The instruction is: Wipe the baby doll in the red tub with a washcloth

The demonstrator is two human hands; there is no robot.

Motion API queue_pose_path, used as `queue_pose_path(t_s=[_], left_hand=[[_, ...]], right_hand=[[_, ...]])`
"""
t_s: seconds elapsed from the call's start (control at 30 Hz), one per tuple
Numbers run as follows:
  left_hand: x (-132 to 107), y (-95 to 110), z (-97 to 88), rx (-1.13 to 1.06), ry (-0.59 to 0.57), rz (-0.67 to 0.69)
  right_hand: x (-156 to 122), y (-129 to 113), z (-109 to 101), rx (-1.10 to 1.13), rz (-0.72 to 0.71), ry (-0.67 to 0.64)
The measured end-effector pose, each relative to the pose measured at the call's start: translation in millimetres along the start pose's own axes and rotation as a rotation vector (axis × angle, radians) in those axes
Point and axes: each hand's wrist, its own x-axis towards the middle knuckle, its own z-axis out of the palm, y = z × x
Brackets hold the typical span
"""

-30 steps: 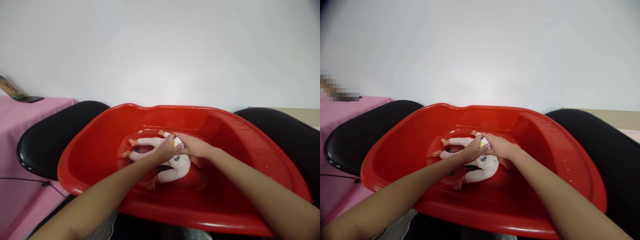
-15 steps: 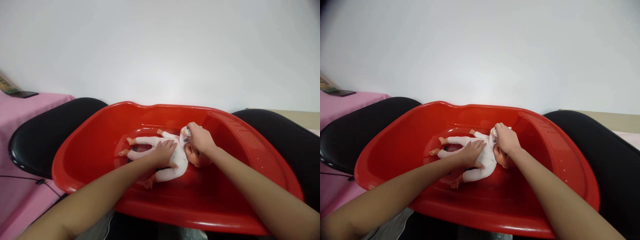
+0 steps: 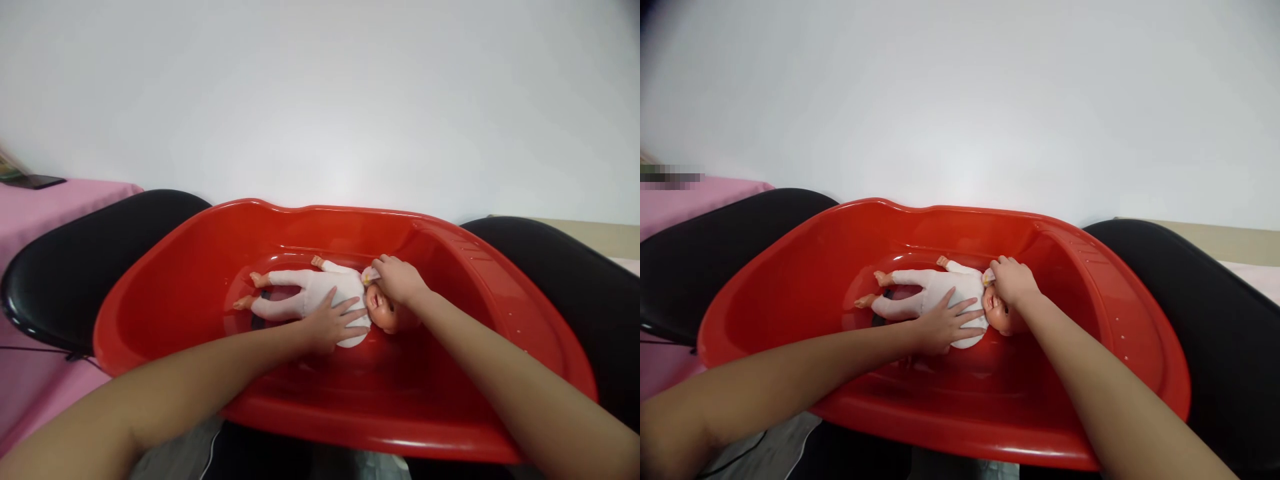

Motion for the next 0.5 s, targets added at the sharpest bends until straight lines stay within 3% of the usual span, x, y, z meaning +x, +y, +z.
queue_pose_path(t_s=[0.17,0.37,0.5], left_hand=[[-3,-17,-3.6,-0.065,0.093,-0.072],[-7,-31,-6.0,-0.048,0.149,-0.18],[-5,-40,-18.3,0.025,0.187,-0.264]], right_hand=[[4,4,4,0.208,0.023,0.001],[6,1,0,0.726,0.052,0.118],[8,2,-2,0.724,0.088,0.169]])
